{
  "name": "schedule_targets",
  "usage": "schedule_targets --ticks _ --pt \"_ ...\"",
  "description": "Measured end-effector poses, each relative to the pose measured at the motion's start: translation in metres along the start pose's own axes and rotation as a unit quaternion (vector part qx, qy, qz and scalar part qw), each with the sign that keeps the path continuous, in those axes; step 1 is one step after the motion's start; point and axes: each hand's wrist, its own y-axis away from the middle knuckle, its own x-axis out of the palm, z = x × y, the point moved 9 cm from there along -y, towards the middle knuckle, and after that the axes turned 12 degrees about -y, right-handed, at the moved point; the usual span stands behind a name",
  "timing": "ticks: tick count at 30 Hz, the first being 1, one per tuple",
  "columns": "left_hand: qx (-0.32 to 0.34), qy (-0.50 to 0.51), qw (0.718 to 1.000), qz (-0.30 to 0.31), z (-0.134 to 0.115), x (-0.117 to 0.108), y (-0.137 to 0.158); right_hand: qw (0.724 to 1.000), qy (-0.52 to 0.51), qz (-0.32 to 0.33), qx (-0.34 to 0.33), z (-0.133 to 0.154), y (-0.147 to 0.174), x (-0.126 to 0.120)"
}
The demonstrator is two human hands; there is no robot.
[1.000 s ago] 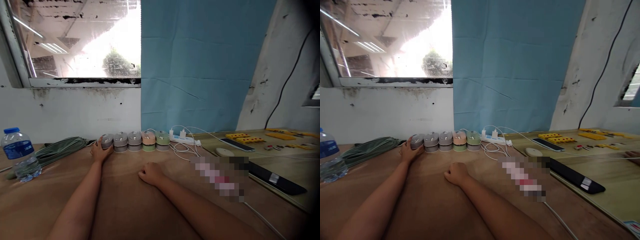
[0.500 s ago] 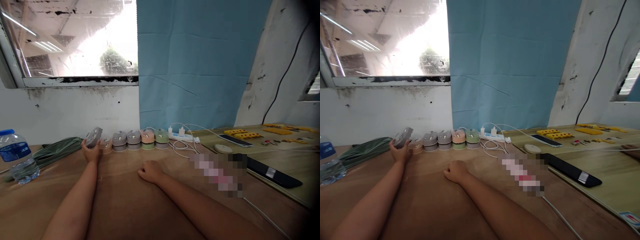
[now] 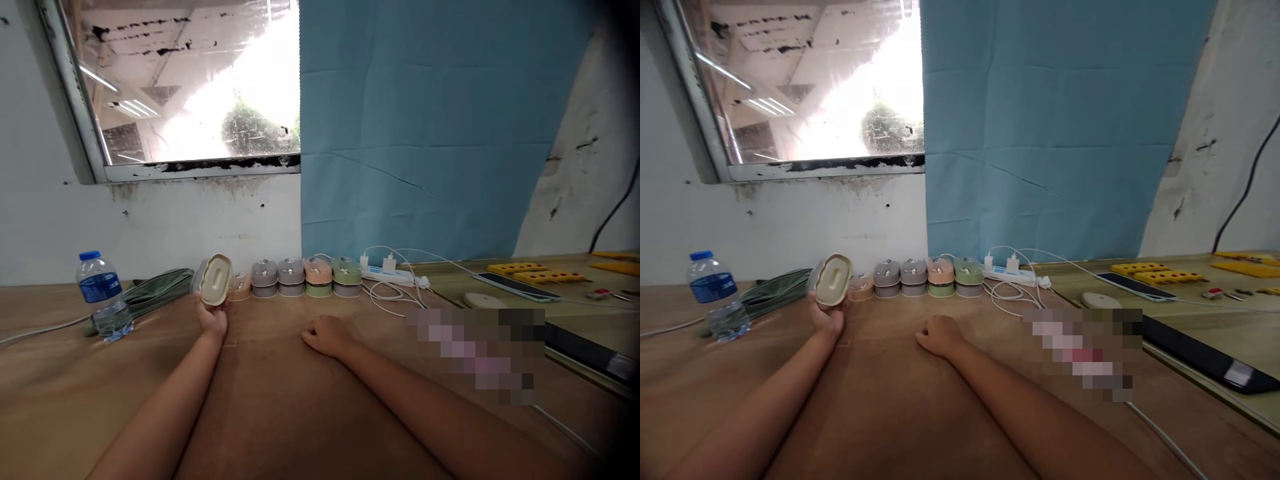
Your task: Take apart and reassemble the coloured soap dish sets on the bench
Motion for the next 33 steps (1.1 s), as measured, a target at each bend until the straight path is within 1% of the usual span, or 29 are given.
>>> schedule_targets --ticks 4,8,10,13,15,17,19,23,27,30,32,33 --pt "-0.034 0.039 0.994 0.096 -0.015 0.012 0.045 0.999 -0.038 -0.016 0.007 -0.003 0.0 -0.001" --pt "-0.038 0.044 0.978 0.202 -0.026 0.032 0.08 0.995 -0.093 -0.032 0.035 -0.015 -0.005 -0.003" --pt "-0.039 0.018 0.973 0.228 -0.024 0.039 0.089 0.989 -0.128 -0.037 0.056 -0.024 -0.008 -0.004" --pt "-0.047 -0.05 0.966 0.248 -0.018 0.045 0.094 0.978 -0.189 -0.037 0.084 -0.036 -0.01 -0.005" --pt "-0.031 -0.096 0.958 0.268 -0.019 0.048 0.097 0.969 -0.229 -0.036 0.092 -0.04 -0.009 -0.007" --pt "0.0 -0.131 0.946 0.297 -0.026 0.051 0.103 0.96 -0.264 -0.044 0.089 -0.04 -0.007 -0.01" --pt "0.033 -0.154 0.928 0.338 -0.034 0.055 0.111 0.951 -0.294 -0.062 0.078 -0.036 -0.004 -0.016" --pt "0.089 -0.209 0.879 0.419 -0.046 0.064 0.132 0.932 -0.347 -0.097 0.039 -0.021 0.003 -0.031" --pt "0.158 -0.273 0.831 0.458 -0.054 0.069 0.148 0.913 -0.395 -0.106 0.012 -0.003 0.018 -0.042" --pt "0.185 -0.292 0.804 0.483 -0.054 0.072 0.156 0.9 -0.427 -0.087 0.01 0.008 0.036 -0.042" --pt "0.199 -0.329 0.781 0.492 -0.053 0.073 0.158 0.894 -0.444 -0.054 0.011 0.016 0.048 -0.036" --pt "0.213 -0.35 0.775 0.482 -0.056 0.073 0.158 0.889 -0.457 -0.029 0.009 0.02 0.052 -0.031"
